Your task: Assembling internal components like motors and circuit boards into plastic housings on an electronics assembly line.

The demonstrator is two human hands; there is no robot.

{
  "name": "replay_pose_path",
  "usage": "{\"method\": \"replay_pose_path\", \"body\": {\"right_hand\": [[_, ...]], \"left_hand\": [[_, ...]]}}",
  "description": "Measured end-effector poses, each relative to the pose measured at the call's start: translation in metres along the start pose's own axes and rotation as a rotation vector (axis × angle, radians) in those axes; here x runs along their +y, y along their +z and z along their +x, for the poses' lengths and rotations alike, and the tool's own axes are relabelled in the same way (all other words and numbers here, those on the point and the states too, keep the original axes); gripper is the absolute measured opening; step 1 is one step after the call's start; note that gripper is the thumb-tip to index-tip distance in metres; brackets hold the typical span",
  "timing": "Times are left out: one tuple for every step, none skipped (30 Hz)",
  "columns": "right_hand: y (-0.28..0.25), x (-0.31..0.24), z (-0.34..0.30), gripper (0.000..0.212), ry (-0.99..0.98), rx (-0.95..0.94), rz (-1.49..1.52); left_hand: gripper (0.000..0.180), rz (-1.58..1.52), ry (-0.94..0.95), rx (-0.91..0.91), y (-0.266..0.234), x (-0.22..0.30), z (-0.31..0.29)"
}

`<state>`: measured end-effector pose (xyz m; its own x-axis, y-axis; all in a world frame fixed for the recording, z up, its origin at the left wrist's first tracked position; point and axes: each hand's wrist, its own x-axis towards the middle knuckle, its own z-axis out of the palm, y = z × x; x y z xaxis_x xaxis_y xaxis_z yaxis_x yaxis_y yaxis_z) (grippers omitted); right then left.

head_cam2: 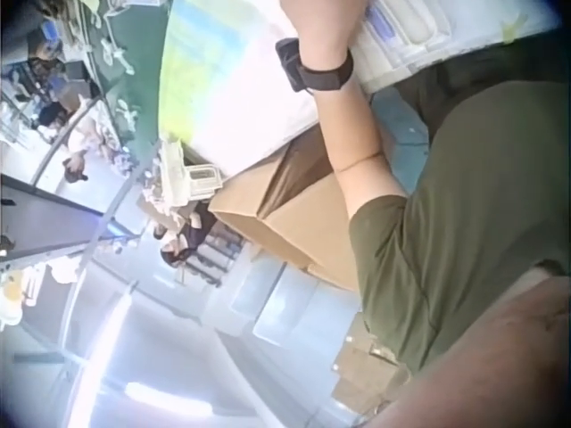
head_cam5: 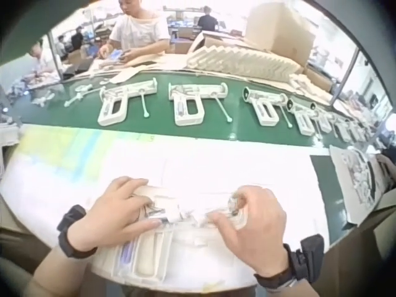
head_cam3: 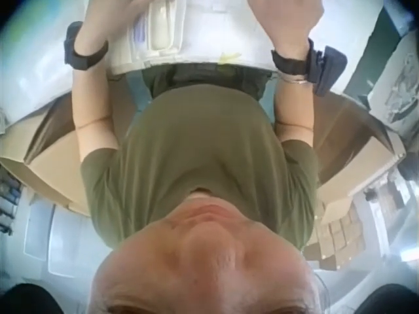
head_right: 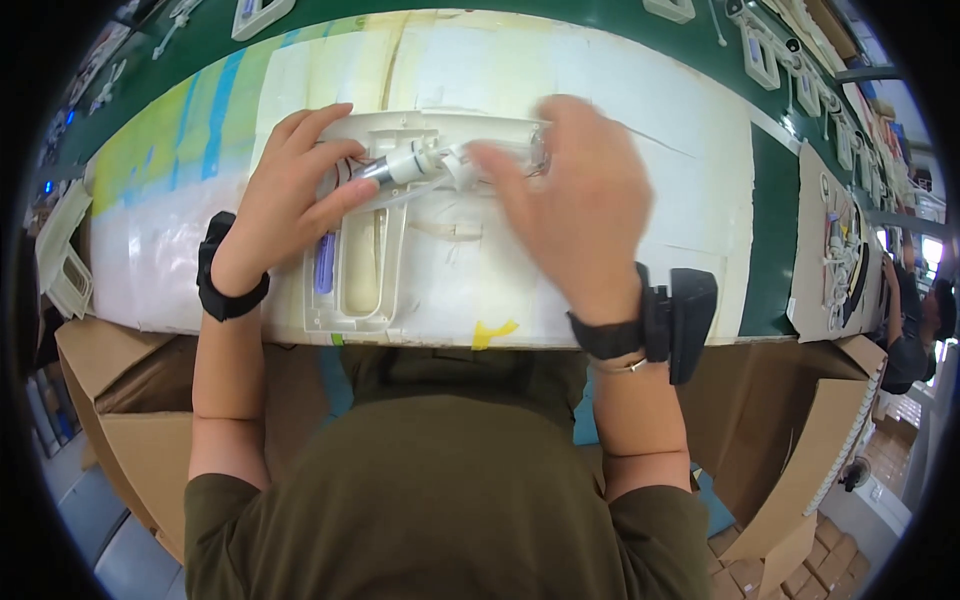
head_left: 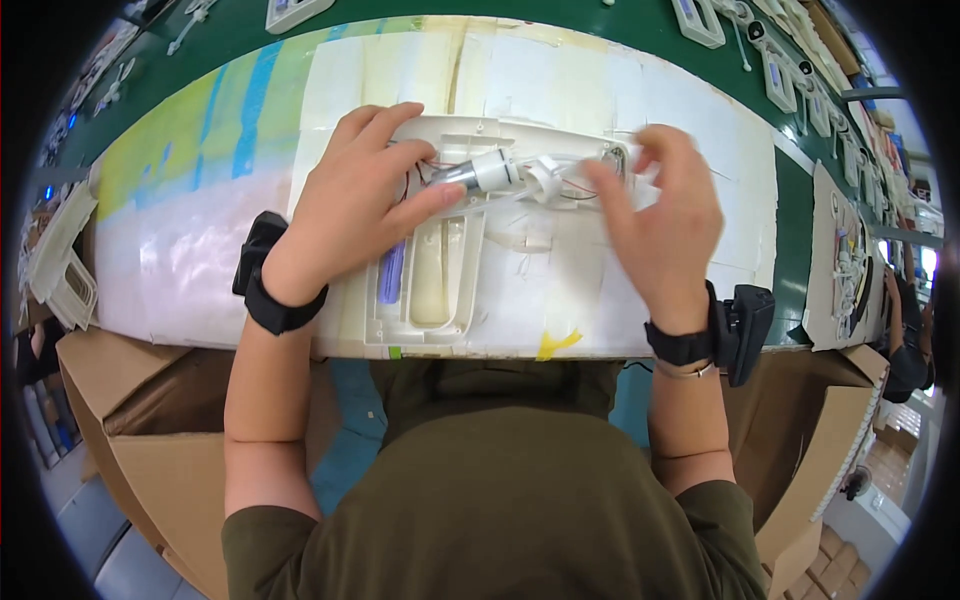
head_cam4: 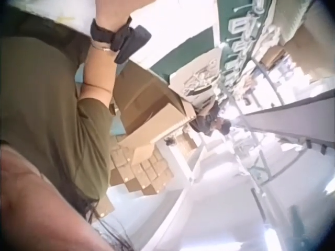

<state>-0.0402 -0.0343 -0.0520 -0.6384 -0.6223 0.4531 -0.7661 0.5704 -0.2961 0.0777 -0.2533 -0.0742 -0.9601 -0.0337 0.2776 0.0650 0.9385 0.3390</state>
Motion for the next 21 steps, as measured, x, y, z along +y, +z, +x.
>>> {"method": "replay_pose_path", "body": {"right_hand": [[-0.004, -0.011, -0.002, 0.030, -0.067, 0.005, 0.139], [0.010, -0.011, -0.002, 0.022, -0.174, -0.048, 0.200], [0.012, -0.008, 0.002, 0.022, -0.171, -0.038, 0.202], [0.013, -0.005, 0.004, 0.019, -0.132, -0.124, 0.263], [0.011, 0.000, 0.005, 0.018, -0.093, -0.210, 0.324], [0.004, 0.008, 0.008, 0.016, -0.033, -0.232, 0.372], [-0.004, 0.013, 0.010, 0.016, -0.035, -0.234, 0.376], [-0.011, 0.017, 0.014, 0.017, 0.054, -0.281, 0.486], [-0.015, 0.022, 0.017, 0.019, 0.148, -0.322, 0.592], [-0.012, 0.029, 0.019, 0.018, 0.019, -0.310, 0.517], [-0.011, 0.033, 0.020, 0.018, 0.022, -0.306, 0.511], [-0.010, 0.035, 0.020, 0.017, 0.004, -0.270, 0.497], [-0.009, 0.035, 0.021, 0.017, -0.021, -0.238, 0.485], [-0.010, 0.036, 0.022, 0.017, -0.029, -0.242, 0.489], [-0.011, 0.037, 0.023, 0.016, -0.039, -0.264, 0.449], [-0.010, 0.037, 0.022, 0.016, -0.046, -0.285, 0.408], [-0.009, 0.035, 0.022, 0.016, -0.050, -0.287, 0.413], [-0.008, 0.035, 0.021, 0.016, -0.070, -0.295, 0.396], [-0.007, 0.036, 0.020, 0.016, -0.089, -0.304, 0.381], [-0.008, 0.039, 0.021, 0.016, -0.084, -0.302, 0.380], [-0.009, 0.042, 0.021, 0.019, -0.159, -0.261, 0.364]], "left_hand": [[0.034, 0.004, 0.015, 0.015, 0.001, -0.001, 0.002], [0.031, 0.008, 0.031, 0.029, 0.002, -0.001, 0.003], [0.031, 0.015, 0.039, 0.028, 0.003, -0.004, 0.004], [0.028, -0.009, -0.038, 0.032, 0.006, -0.006, 0.004], [0.026, -0.035, -0.116, 0.038, 0.006, -0.008, 0.005], [0.026, -0.029, -0.122, 0.040, 0.007, -0.008, 0.008], [0.022, -0.081, -0.159, 0.092, 0.005, -0.005, 0.009], [0.019, -0.134, -0.197, 0.145, 0.004, -0.001, 0.011], [0.019, -0.134, -0.193, 0.144, 0.001, 0.007, 0.015], [0.018, -0.040, -0.024, 0.202, -0.002, 0.018, 0.021], [0.018, 0.054, 0.146, 0.260, -0.002, 0.030, 0.029], [0.016, 0.060, 0.210, 0.212, 0.002, 0.042, 0.036], [0.016, 0.065, 0.202, 0.216, 0.008, 0.050, 0.042], [0.016, 0.125, 0.249, 0.141, 0.018, 0.054, 0.050], [0.016, 0.188, 0.296, 0.063, 0.025, 0.054, 0.054], [0.016, 0.191, 0.290, 0.063, 0.032, 0.050, 0.057], [0.017, 0.114, 0.248, 0.021, 0.040, 0.046, 0.059], [0.018, 0.031, 0.217, -0.023, 0.044, 0.045, 0.063], [0.018, 0.029, 0.222, -0.025, 0.045, 0.042, 0.064], [0.019, -0.007, 0.231, -0.047, 0.044, 0.039, 0.064], [0.021, -0.043, 0.236, -0.070, 0.042, 0.038, 0.063]]}}
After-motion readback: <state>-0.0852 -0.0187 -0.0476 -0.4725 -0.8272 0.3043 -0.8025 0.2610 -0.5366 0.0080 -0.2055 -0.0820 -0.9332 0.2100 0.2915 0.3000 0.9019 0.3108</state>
